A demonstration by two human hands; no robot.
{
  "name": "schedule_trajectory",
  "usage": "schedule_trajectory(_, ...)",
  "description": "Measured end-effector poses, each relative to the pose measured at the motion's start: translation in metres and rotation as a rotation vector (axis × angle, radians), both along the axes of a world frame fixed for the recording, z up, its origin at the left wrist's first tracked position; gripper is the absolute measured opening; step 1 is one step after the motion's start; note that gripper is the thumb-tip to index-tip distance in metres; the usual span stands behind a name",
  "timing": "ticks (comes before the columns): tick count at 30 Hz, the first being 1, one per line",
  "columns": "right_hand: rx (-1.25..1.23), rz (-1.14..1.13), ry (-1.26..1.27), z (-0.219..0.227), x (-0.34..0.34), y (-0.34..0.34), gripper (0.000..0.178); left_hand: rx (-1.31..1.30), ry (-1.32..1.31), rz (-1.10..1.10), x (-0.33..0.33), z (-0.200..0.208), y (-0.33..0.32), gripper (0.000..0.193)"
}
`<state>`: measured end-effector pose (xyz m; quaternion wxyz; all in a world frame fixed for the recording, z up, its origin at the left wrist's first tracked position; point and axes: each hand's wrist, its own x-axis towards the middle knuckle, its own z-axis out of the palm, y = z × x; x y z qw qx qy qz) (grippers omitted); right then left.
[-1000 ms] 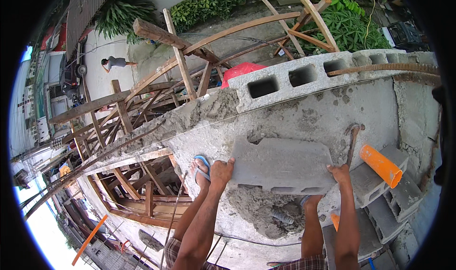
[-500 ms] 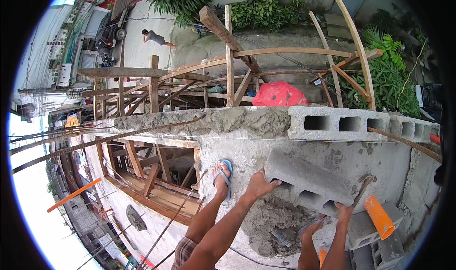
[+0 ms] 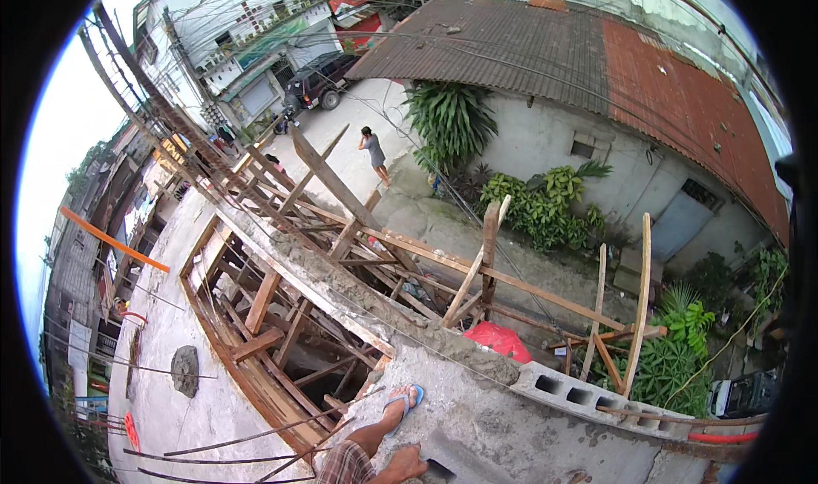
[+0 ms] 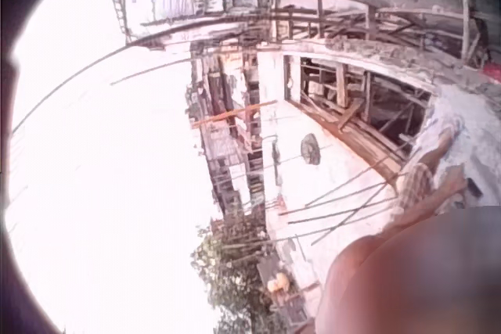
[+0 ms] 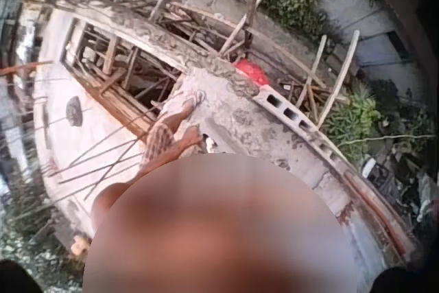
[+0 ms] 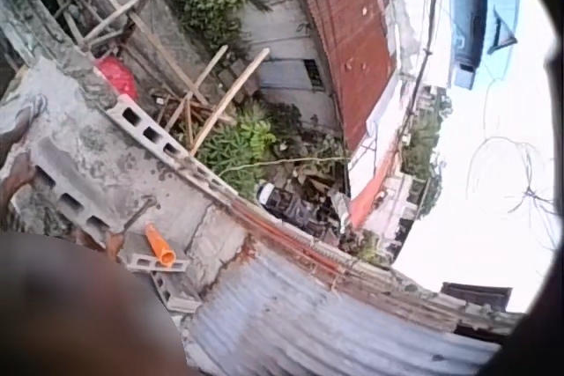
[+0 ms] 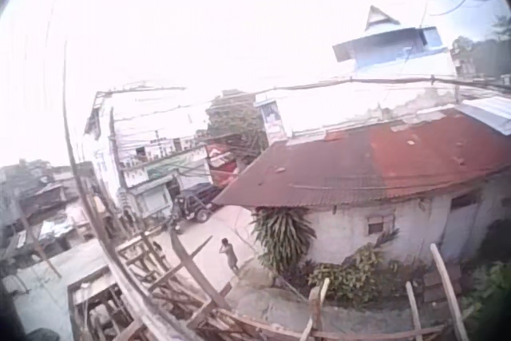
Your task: The person scoops wet mortar with a trowel and spreads it along the top of a partially built wall. They place hollow concrete blocks onto the mortar bed, tap them into position, and scrape off excess mortar. The process repeats as the wall is extended.
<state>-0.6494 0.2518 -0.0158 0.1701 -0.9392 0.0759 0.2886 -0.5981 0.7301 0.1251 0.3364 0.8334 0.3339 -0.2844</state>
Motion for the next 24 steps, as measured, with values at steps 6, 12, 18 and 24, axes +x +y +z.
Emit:
schedule_trajectory(6, 0.032, -0.111, 0.144, 0.165, -0.009, 0.023, 0.05, 0.36, -0.503, 0.149, -0.02, 0.318, -0.008, 0.03)
schedule_trajectory(12, 0.575, 0.23, 0.101, 0.356, 0.044, 0.075, 0.05, 0.616, -0.592, -0.247, -0.074, 0.683, -0.053, 0.04)
schedule_trajectory(18, 0.941, 0.377, -0.044, 0.524, 0.102, 0.165, 0.049, 0.627, -1.986, -0.362, -0.085, 0.789, -0.069, 0.067)
schedule_trajectory(24, 1.242, 0.329, -0.18, 0.667, 0.145, 0.231, 0.049, 0.469, -2.154, -0.374, -0.058, 0.737, -0.037, 0.053)
